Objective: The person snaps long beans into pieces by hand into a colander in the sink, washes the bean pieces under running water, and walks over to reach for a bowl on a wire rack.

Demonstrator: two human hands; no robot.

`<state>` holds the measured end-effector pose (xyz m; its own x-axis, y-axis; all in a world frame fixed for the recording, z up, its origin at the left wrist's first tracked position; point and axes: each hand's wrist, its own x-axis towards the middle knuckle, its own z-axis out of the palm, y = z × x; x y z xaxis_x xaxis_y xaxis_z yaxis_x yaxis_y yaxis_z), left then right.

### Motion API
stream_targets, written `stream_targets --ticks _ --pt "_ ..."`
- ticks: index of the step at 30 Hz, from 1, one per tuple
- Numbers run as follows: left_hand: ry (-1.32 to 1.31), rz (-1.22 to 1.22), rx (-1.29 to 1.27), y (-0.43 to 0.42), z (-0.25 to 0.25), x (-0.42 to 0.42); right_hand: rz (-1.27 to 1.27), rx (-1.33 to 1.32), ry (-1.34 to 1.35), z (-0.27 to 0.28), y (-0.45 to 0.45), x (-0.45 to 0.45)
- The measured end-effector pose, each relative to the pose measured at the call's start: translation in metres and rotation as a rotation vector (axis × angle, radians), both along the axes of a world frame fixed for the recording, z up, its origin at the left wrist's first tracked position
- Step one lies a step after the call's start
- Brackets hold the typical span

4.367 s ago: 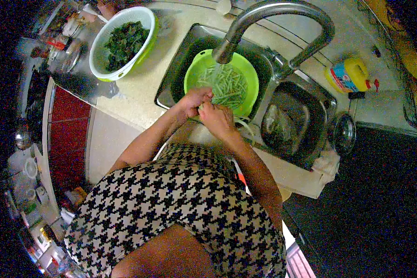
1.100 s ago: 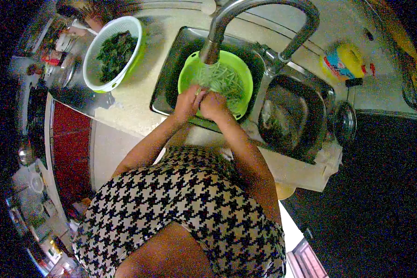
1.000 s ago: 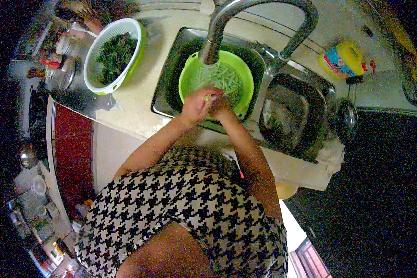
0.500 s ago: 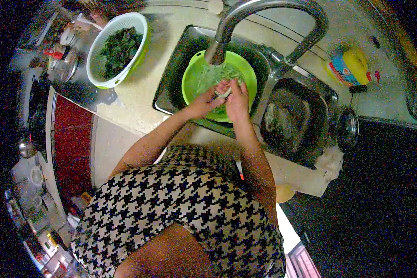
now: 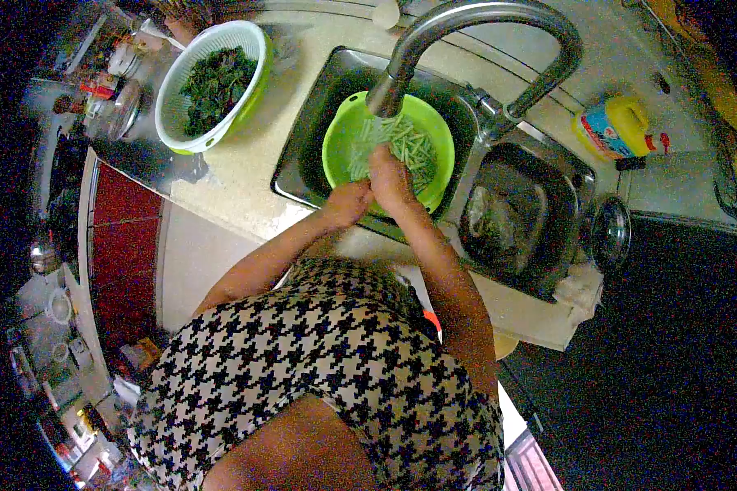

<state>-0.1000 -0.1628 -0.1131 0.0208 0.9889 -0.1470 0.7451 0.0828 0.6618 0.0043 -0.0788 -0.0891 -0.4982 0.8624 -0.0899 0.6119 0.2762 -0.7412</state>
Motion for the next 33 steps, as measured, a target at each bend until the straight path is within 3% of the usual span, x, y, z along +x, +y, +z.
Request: stream_targets --ticks 3,4,6,8,10,12,15,16,19,22,25,28,31,32,33 --pt "-0.446 0.077 -0.136 0.015 0.021 -0.036 -0.035 -0.138 0.066 -0.012 0.014 0.006" --pt "-0.705 0.223 -0.161 0.017 0.032 -0.038 -0.06 -0.19 0.105 -0.023 0.018 0.01" --pt "-1.201 0.461 -0.185 0.023 0.044 -0.043 -0.125 0.032 0.191 -0.043 0.023 0.012" --pt "-1.439 0.585 -0.213 0.025 0.045 -0.047 -0.167 0.226 0.094 -0.058 0.037 0.016" --pt "-1.617 0.68 -0.24 0.026 0.04 -0.05 -0.015 -0.054 0.227 -0.024 0.027 0.02" --pt "-1.645 0.701 -0.257 0.025 0.033 -0.05 0.093 -0.301 0.419 -0.011 0.019 0.016" --pt "-1.66 0.696 -0.285 0.027 0.02 -0.051 0.142 -0.273 0.332 -0.004 0.0 0.013" --pt "-1.659 0.691 -0.294 0.027 0.017 -0.051 0.148 -0.064 0.279 -0.009 -0.003 0.011" --pt "-1.671 0.757 -0.3 0.027 0.017 -0.047 0.149 -0.088 0.321 0.006 -0.009 0.012" --pt "-1.671 0.817 -0.323 0.025 0.025 -0.046 0.253 0.226 0.086 0.019 -0.012 0.013" --pt "-1.701 0.855 -0.302 0.024 0.032 -0.041 0.26 0.249 -0.098 0.018 -0.015 0.012" --pt "-1.485 0.885 -0.374 0.022 0.026 -0.042 0.297 0.348 -0.26 0.029 -0.028 0.012" --pt "-1.358 0.746 -0.536 0.016 0.029 -0.035 0.456 0.438 -0.211 0.047 -0.049 0.017" --pt "-1.219 0.711 -0.582 0.013 0.031 -0.025 0.462 0.5 -0.051 0.033 -0.054 0.021" --pt "-1.211 0.659 -0.6 0.009 0.04 -0.02 0.453 0.453 -0.133 0.039 -0.056 0.027"
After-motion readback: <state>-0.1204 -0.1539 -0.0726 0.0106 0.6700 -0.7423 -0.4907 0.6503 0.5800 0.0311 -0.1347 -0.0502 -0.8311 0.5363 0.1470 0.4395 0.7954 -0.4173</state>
